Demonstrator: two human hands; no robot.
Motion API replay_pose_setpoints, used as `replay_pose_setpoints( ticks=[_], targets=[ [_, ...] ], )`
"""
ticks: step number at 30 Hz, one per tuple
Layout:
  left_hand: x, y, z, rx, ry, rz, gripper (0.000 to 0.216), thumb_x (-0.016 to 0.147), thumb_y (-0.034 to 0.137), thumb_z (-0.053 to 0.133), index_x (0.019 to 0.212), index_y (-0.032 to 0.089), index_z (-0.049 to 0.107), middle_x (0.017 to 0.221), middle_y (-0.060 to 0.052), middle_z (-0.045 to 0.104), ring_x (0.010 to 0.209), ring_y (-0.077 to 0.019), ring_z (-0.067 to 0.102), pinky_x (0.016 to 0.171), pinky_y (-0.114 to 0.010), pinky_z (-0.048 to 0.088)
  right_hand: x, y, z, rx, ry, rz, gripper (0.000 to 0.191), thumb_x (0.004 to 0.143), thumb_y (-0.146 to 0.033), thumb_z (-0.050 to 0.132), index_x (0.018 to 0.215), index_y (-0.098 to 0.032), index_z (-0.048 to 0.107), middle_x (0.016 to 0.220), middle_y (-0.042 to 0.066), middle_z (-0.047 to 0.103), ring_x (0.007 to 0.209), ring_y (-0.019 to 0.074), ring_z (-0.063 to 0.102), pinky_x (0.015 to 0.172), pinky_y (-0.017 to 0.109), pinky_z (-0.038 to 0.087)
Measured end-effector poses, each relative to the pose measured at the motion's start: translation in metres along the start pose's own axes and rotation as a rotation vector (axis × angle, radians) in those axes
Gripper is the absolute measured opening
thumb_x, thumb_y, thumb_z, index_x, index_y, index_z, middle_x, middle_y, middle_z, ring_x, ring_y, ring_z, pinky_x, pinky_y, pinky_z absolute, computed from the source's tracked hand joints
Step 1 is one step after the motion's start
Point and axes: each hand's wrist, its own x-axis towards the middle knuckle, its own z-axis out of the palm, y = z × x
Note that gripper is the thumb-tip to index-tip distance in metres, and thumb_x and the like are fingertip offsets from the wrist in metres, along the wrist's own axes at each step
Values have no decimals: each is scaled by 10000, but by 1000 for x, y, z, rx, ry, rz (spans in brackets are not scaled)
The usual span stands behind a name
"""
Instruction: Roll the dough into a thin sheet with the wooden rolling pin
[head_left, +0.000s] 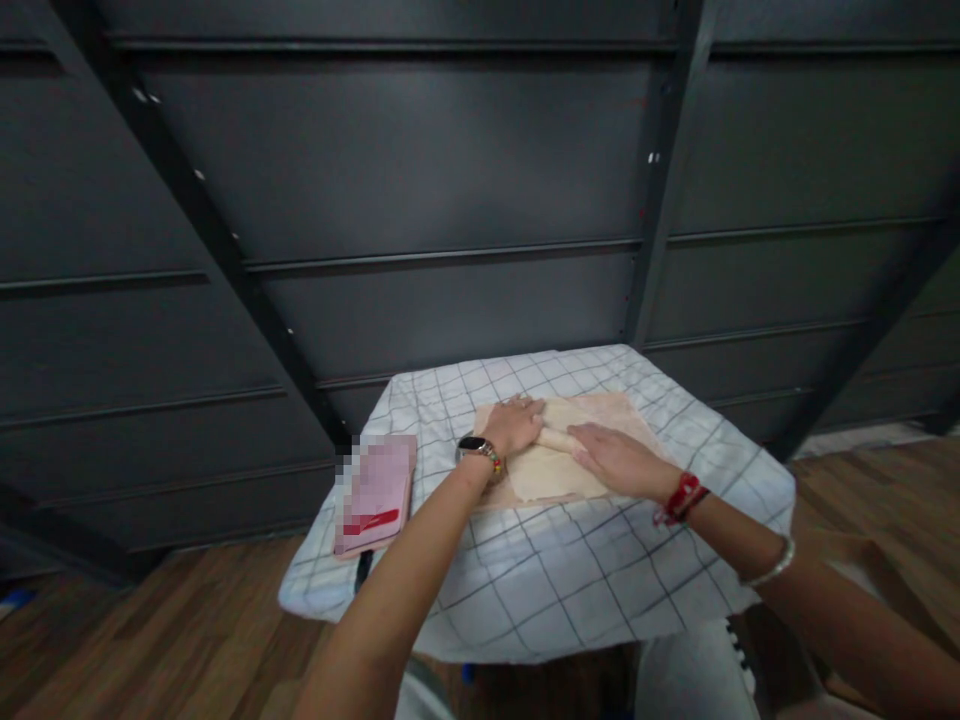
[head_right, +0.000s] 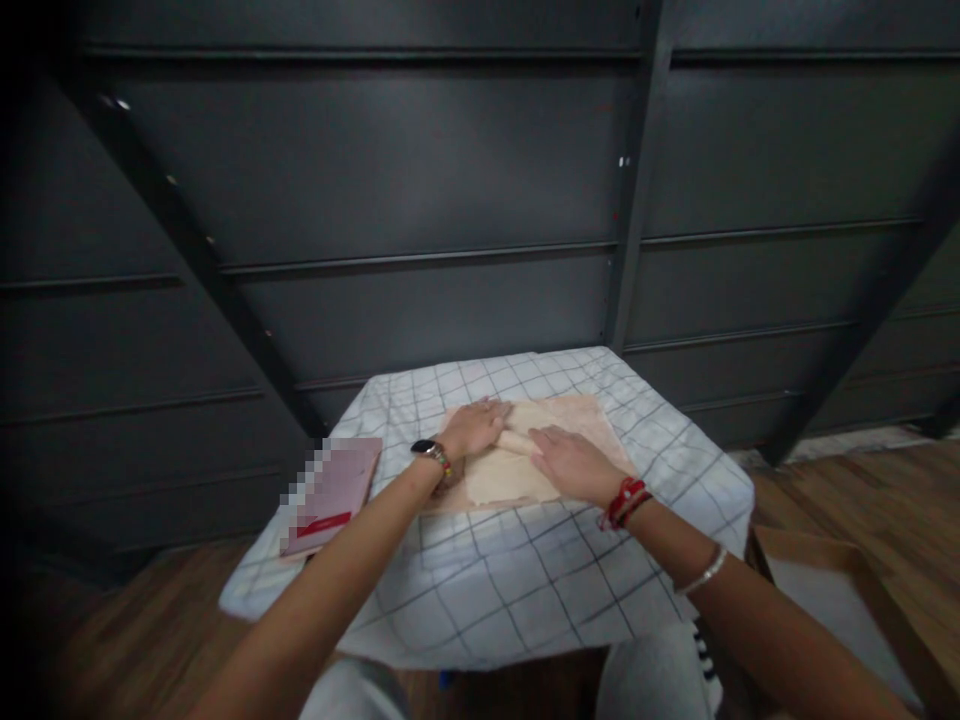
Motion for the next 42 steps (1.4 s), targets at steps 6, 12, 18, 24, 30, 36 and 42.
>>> replay_pose_setpoints(
  ticks=[6, 12, 18, 24, 30, 36, 42],
  targets=[
    [10, 1, -9, 0, -145, 3, 519, 942, 300, 250, 1436, 163, 330, 1475, -95, 353, 1362, -212, 307, 1090, -333, 263, 1, 6, 4, 5, -6, -3, 365, 975, -260, 281, 1199, -131, 539, 1173, 147, 611, 1087, 253, 557, 917, 434, 427],
    [-2, 3, -10, -25, -75, 68, 511, 949, 296, 219, 1425, 174, 357, 1476, -58, 358, 1369, -188, 294, 1114, -322, 221, -3, -6, 10, -148, 105, -51, 373, 934, -201, 368, 1236, -31, 507, 1198, 211, 578, 1086, 278, 554, 934, 433, 438],
    [-1, 6, -9, -19, -71, -19, 490, 935, 248, 232, 1369, 129, 427, 1443, -94, 407, 1334, -175, 359, 1084, -295, 278, 2, 3, 14, -56, 27, -115, 325, 920, -144, 350, 1155, -84, 566, 1186, 185, 597, 1122, 264, 544, 935, 442, 446],
    [-6, 3, -5, -54, -12, 82, 496, 939, 260, 217, 1389, 151, 398, 1451, -71, 396, 1352, -167, 329, 1099, -325, 259, 2, -12, 5, -94, 36, -5, 320, 929, -169, 351, 1160, -58, 542, 1122, 206, 607, 1053, 271, 580, 897, 404, 481],
    [-6, 8, -6, 3, -24, 8, 464, 920, 232, 260, 1316, 105, 467, 1401, -111, 460, 1292, -193, 420, 1061, -323, 318, 5, -11, 2, -129, -8, -53, 291, 939, -153, 336, 1076, -55, 574, 1100, 200, 617, 1011, 265, 593, 905, 415, 471],
    [-14, 5, -8, 23, -6, 24, 483, 943, 217, 205, 1317, 63, 468, 1402, -129, 454, 1306, -196, 399, 1076, -311, 298, 11, -7, 4, -68, -44, 27, 282, 946, -190, 338, 1031, -92, 588, 974, 150, 656, 846, 215, 628, 785, 358, 509],
    [-11, 11, -2, 90, 49, -27, 396, 934, 226, 269, 1216, 131, 530, 1305, -95, 556, 1227, -207, 484, 998, -321, 391, 15, 11, 8, -51, 7, -49, 287, 959, -243, 364, 1113, -106, 564, 1097, 161, 629, 987, 236, 602, 845, 384, 488]
  ],
)
